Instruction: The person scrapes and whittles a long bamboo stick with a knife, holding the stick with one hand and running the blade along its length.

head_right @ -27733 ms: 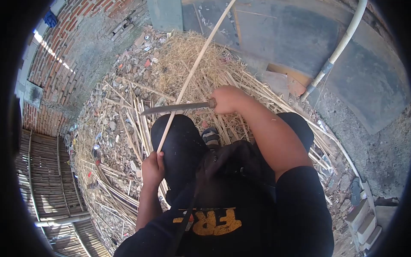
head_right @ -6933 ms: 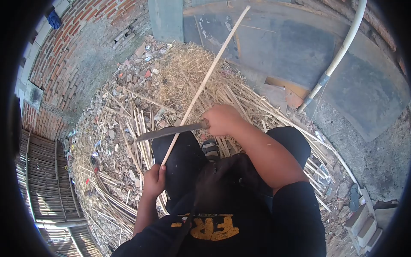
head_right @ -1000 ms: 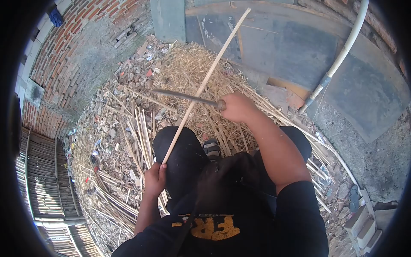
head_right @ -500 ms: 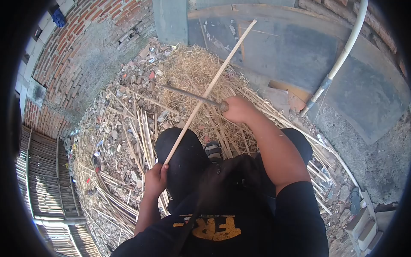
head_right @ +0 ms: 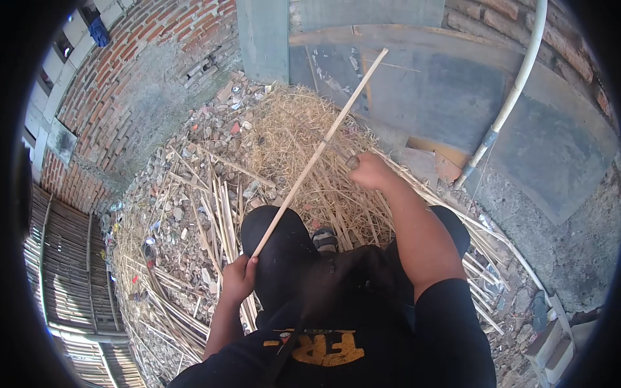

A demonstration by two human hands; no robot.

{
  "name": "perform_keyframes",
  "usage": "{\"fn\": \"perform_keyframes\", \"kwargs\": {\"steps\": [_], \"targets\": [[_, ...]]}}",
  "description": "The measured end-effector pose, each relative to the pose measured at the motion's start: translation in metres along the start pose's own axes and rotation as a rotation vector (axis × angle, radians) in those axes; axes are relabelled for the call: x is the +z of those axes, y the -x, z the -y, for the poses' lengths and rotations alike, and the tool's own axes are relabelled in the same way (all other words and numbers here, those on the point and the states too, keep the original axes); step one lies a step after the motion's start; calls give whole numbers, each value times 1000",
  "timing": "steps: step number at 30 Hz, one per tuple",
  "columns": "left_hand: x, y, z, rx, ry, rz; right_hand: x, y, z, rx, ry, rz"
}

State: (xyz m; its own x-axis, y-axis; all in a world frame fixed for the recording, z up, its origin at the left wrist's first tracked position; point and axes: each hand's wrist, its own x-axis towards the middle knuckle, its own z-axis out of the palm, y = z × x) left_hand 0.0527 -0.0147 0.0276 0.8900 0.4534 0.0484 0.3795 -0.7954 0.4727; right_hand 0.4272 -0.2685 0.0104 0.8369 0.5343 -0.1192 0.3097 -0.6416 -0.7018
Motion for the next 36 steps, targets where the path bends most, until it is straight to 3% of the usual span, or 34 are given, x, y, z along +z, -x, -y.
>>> {"fn": "perform_keyframes", "kwargs": {"steps": [4, 10, 22, 31, 36], "targets": [[-3, -2, -12, 2, 12, -3, -3, 31, 36, -99, 191, 185], [1, -2, 0, 12, 46, 6, -1, 48, 62, -249, 315, 263], [1, 0, -3, -19, 31, -11, 5, 28, 29, -180, 128, 166], [7, 0, 4, -7, 45, -41, 7, 46, 56, -339, 389, 191], [5, -1, 3, 1, 48, -41, 12, 39, 48, -337, 331, 195]]}}
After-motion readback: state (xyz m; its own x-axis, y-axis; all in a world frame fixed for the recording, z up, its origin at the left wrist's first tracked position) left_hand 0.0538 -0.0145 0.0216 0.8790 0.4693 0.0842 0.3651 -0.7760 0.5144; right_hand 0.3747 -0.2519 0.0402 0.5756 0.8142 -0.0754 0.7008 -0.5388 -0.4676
